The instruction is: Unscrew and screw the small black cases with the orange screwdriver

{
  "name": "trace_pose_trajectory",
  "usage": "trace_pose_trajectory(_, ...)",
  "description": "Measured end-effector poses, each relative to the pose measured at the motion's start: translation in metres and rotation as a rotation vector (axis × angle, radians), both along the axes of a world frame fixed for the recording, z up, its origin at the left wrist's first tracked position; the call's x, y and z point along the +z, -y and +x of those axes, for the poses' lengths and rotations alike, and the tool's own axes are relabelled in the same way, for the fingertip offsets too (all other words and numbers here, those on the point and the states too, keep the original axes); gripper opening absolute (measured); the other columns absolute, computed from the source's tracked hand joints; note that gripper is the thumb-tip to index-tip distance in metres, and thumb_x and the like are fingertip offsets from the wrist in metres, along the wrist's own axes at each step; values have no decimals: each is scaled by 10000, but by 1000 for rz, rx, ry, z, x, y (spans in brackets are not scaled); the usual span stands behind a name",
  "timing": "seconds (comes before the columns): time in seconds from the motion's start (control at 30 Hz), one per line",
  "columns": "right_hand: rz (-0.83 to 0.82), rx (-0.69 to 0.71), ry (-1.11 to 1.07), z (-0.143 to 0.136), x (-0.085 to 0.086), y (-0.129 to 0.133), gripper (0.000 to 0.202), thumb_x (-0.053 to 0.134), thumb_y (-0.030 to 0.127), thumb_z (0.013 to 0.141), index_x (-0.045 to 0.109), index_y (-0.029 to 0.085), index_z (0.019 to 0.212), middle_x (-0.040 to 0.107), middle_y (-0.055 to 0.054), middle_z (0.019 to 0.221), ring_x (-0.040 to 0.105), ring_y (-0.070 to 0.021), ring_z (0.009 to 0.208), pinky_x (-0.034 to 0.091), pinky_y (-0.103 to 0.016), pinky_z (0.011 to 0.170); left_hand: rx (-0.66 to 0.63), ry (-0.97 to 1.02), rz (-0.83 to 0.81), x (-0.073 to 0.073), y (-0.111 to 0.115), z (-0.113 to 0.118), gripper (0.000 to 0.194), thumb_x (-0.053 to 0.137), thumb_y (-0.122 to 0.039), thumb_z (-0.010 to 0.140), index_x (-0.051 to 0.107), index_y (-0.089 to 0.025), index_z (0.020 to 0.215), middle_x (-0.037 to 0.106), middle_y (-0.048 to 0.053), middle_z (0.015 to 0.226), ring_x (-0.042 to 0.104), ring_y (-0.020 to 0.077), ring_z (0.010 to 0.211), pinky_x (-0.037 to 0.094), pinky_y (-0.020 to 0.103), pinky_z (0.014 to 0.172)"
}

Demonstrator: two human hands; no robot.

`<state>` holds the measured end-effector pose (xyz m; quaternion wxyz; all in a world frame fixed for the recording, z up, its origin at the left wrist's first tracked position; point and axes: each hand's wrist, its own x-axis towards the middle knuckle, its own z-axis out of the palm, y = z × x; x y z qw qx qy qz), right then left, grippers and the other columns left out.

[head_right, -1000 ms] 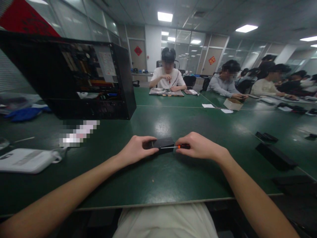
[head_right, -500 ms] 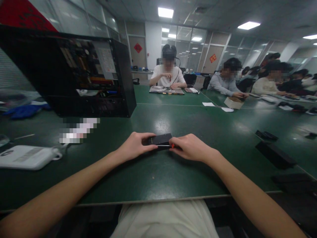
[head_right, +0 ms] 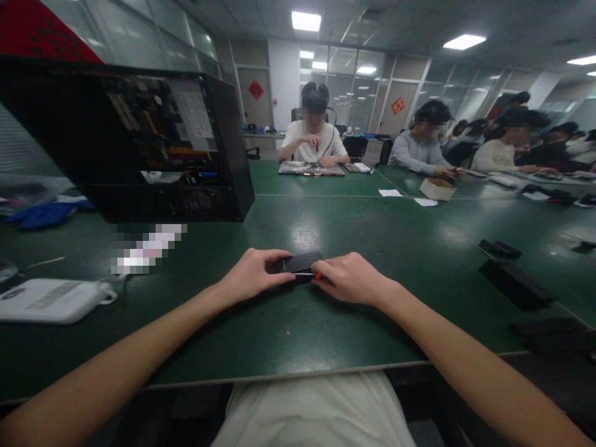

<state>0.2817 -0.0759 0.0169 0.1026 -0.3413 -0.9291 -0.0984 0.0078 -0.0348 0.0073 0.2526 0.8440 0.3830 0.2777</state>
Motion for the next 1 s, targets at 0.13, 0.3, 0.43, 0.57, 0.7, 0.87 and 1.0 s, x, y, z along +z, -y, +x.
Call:
trace_pose_trajectory(0.13,-118,22,-84,19,7,-8,221,527,364,1023,633,173,1058,718,-52,863,605,-136,671,355,-266,633,-10,5,-8,0,0,0,481,796,-459,840,768,-156,1213,809,66,1032,735,221,832,554,304,767)
trace_pose_trajectory(0.3,-187,2,-288,40,14,-16,213,603,375,979,642,166,997,667,-32,820,580,-120,676,407,-240,648,-40,40,-49,0,0,1,411,760,-428,868,773,-166,1185,810,59,1029,743,224,868,563,294,751)
trace_pose_trajectory(0.43,-184,-19,-375,46,14,-21,190,621,362,969,626,172,962,641,-14,799,555,-111,651,411,-235,630,-27,45,-50,1,0,1,422,774,-423,852,776,-158,1180,806,76,1078,750,238,906,574,305,769)
trace_pose_trajectory(0.57,-146,-163,-397,46,9,-30,202,592,366,986,624,170,1022,657,-31,832,583,-140,693,427,-261,659,-24,32,-52,1,2,2,431,785,-425,842,773,-158,1181,807,70,1058,748,231,879,568,303,754)
trace_pose_trajectory(0.7,-174,-239,-269,39,0,-37,200,585,325,976,649,164,1076,705,-80,942,637,-189,789,453,-300,721,-76,29,-59,2,6,3,436,787,-422,844,765,-164,1195,804,52,1041,740,215,862,560,295,766)
trace_pose_trajectory(0.87,-199,-256,-109,31,-6,-36,186,586,306,973,688,187,1072,716,-91,1013,664,-217,881,457,-310,757,-158,19,-75,6,13,6,429,807,-402,829,770,-160,1181,799,39,962,714,187,783,527,269,711)
trace_pose_trajectory(1.0,-143,-246,-100,29,-1,-31,215,553,335,1003,705,192,1053,704,-100,1042,667,-223,902,464,-314,760,-174,-2,-49,8,15,7,434,804,-415,831,774,-161,1181,779,29,880,681,178,733,490,261,670)
